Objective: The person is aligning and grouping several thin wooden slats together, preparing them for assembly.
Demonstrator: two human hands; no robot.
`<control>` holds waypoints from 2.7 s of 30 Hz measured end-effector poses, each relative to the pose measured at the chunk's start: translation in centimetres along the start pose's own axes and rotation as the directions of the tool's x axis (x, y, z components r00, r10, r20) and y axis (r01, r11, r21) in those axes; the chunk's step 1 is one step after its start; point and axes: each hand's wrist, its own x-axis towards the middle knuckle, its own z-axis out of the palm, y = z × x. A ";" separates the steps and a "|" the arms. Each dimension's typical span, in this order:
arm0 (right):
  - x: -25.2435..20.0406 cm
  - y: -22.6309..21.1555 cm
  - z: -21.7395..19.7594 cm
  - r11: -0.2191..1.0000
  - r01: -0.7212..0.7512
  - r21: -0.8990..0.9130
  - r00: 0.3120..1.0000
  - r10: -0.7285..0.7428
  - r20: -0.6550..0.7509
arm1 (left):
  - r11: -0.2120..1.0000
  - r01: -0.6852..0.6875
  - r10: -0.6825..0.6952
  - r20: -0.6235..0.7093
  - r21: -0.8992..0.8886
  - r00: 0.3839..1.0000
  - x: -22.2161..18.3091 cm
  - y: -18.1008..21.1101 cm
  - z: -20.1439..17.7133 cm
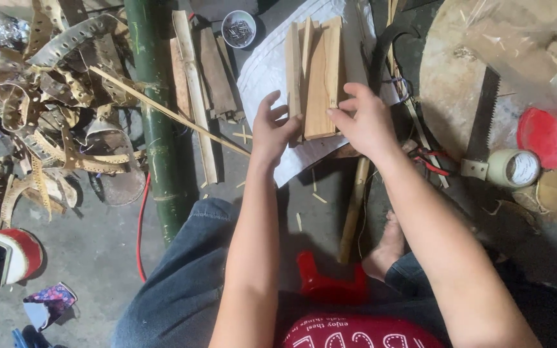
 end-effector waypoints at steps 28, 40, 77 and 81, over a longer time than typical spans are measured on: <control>-2.2 2.2 2.0 0.881 0.257 0.396 0.952 -0.160 -0.262 | 0.968 -0.196 0.202 -0.020 0.157 0.979 0.9 -2.4 0.7; -2.1 2.6 2.8 0.847 0.215 0.487 0.966 -0.113 -0.231 | 0.935 -0.220 0.231 -0.008 0.276 0.973 2.5 -3.5 -0.2; -1.9 2.3 2.6 0.850 0.224 0.477 0.963 -0.118 -0.241 | 0.934 -0.145 0.155 -0.004 0.327 0.988 2.5 -2.8 -0.2; -2.2 1.5 2.6 0.866 0.254 0.432 0.954 -0.150 -0.259 | 0.935 -0.136 0.150 -0.018 0.327 0.988 2.3 -2.9 0.0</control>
